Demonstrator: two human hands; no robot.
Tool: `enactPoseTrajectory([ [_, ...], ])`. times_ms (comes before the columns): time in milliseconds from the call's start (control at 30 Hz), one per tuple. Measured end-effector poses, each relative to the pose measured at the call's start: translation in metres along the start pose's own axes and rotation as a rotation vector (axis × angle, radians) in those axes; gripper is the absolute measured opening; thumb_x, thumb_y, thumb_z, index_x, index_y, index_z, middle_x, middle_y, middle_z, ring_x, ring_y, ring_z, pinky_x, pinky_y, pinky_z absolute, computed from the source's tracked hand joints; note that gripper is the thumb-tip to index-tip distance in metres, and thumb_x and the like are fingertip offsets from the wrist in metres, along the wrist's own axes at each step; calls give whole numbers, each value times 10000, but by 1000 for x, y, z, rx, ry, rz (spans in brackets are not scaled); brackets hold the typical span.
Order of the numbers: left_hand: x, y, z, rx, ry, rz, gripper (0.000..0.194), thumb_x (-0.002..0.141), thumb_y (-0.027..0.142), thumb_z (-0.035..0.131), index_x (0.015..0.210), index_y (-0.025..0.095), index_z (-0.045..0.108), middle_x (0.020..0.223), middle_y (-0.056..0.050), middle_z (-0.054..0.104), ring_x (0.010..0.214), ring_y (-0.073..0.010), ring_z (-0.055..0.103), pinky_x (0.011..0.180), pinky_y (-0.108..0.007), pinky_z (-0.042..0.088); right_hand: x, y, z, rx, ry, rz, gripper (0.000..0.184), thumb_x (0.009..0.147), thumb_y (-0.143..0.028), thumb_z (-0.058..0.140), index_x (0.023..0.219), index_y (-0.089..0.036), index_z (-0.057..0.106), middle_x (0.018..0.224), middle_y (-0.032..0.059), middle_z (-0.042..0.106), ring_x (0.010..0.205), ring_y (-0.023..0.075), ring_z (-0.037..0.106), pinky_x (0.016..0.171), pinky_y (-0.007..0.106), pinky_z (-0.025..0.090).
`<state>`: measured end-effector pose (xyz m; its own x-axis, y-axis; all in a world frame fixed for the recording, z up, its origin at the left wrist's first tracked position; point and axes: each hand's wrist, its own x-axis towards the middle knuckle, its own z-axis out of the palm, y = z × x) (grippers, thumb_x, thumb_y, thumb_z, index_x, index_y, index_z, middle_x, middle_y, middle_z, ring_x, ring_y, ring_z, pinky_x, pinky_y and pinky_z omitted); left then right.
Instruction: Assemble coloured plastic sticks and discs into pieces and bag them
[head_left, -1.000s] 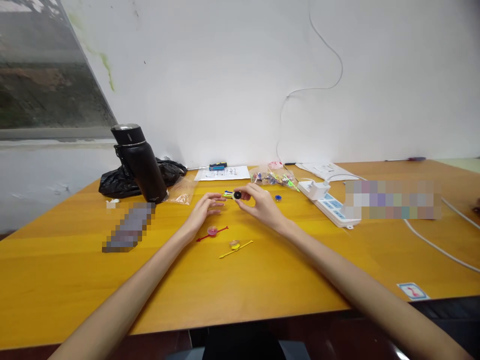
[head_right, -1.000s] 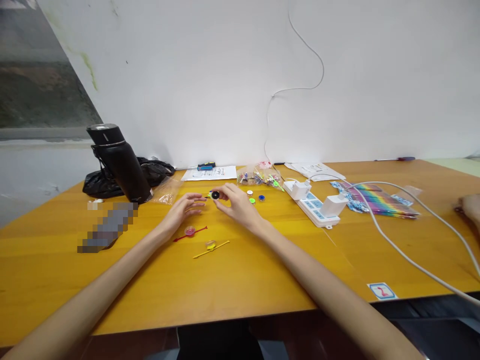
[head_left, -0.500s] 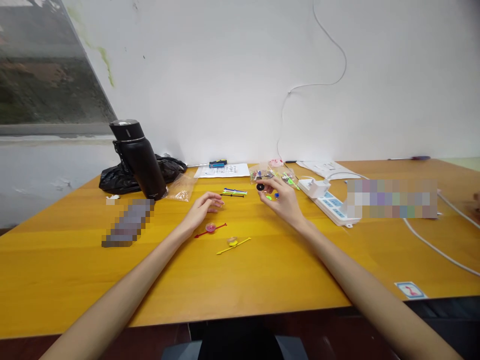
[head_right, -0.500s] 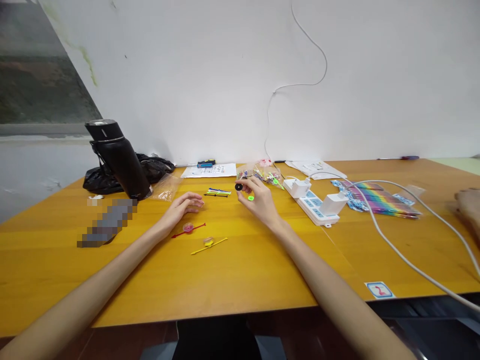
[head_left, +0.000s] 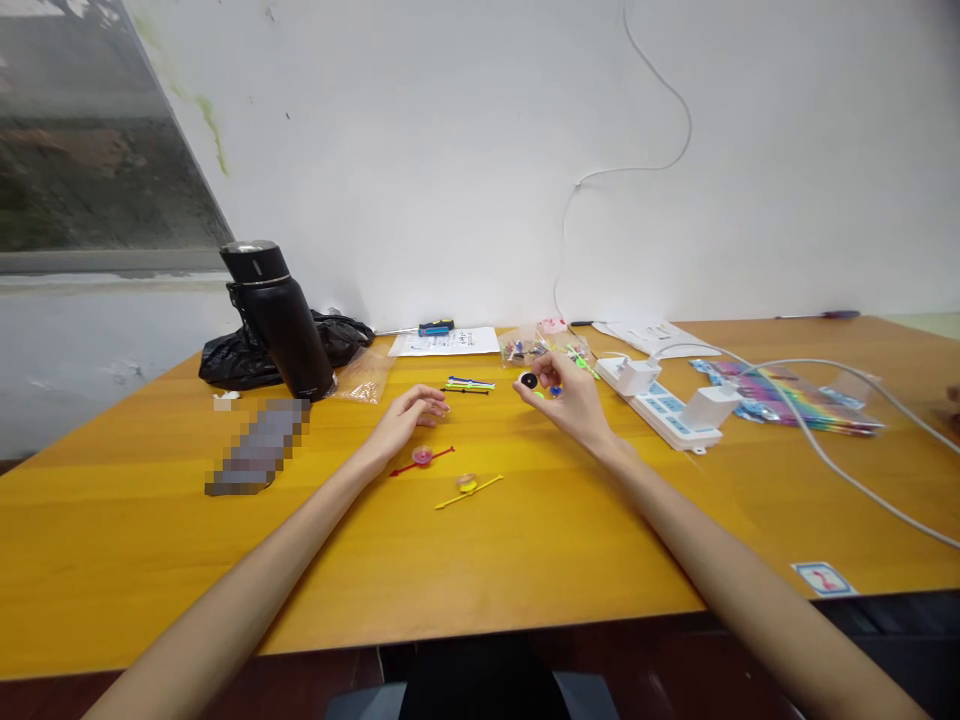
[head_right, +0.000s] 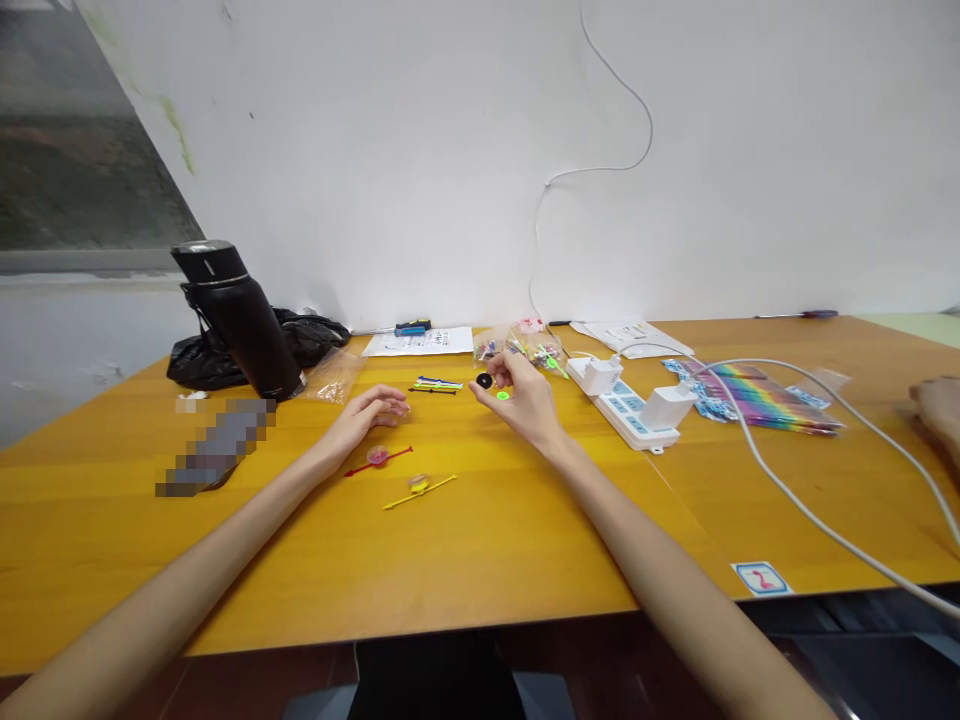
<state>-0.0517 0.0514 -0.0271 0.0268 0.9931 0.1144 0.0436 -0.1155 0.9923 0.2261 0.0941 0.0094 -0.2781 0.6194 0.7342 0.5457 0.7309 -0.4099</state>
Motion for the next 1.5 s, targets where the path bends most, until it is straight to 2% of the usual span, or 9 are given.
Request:
enactPoseTrajectory([
  [267,1,0,-1,31,-16,8,197,822,306,565,949,192,664,993,-80,720,929,-184,659,821,-298,498,4,24,-10,-95,91,154,276,893,-474,610,876,-221,501,670,-32,497,590,139,462,600,266,373],
  [433,-2,4,-3,160,-138,26,193,808,293,578,952,221,684,935,-79,717,788,-178,619,620,-270,460,8,51,-23,-117,167,305,308,926,-501,531,1025,-209,525,674,-24,540,606,165,524,592,272,385],
  [567,-12,15,-3,219,-237,17,163,816,288,585,928,229,688,877,-73,687,613,-143,550,539,-269,430,6,65,-28,-344,-99,396,273,895,-445,561,1008,-197,568,724,27,629,656,195,587,609,284,374],
  [767,-19,27,-5,216,-299,-24,138,829,277,579,929,206,642,805,-58,654,589,-131,571,505,-243,440,-4,76,-33,-595,-571,630,317,833,-471,588,937,-175,634,948,152,720,829,293,665,647,337,416],
  [933,-22,32,-5,258,-397,-113,176,857,272,550,1003,183,592,889,-64,672,592,-96,574,448,-182,391,-3,69,-33,-611,-633,654,413,855,-470,561,1112,-150,603,1086,167,711,960,320,678,731,355,445],
  [1100,-21,27,-4,214,-450,-135,188,891,316,534,1025,188,566,883,-73,655,604,-118,598,426,-191,394,0,54,-32,-609,-485,670,483,911,-534,484,1179,-137,548,1097,180,699,996,341,665,772,382,447],
  [1300,-18,24,-2,41,-384,-88,182,877,316,591,1019,202,596,804,-15,565,583,-90,508,452,-187,370,3,44,-26,-483,-242,510,348,980,-448,400,1095,-164,565,801,88,677,774,261,640,702,334,415],
  [1400,-16,24,0,-102,-342,-43,194,833,264,637,1014,199,615,804,6,515,609,-80,472,478,-177,340,-1,29,-12,-195,-262,291,244,986,-338,411,1115,-193,559,742,23,640,656,189,588,653,290,410],
  [1500,-15,23,3,-287,-301,-61,258,765,163,655,1016,205,609,827,25,489,604,-57,417,481,-156,295,-10,0,7,41,-359,50,277,955,-233,472,1223,-222,539,884,23,658,721,162,598,698,275,451],
])
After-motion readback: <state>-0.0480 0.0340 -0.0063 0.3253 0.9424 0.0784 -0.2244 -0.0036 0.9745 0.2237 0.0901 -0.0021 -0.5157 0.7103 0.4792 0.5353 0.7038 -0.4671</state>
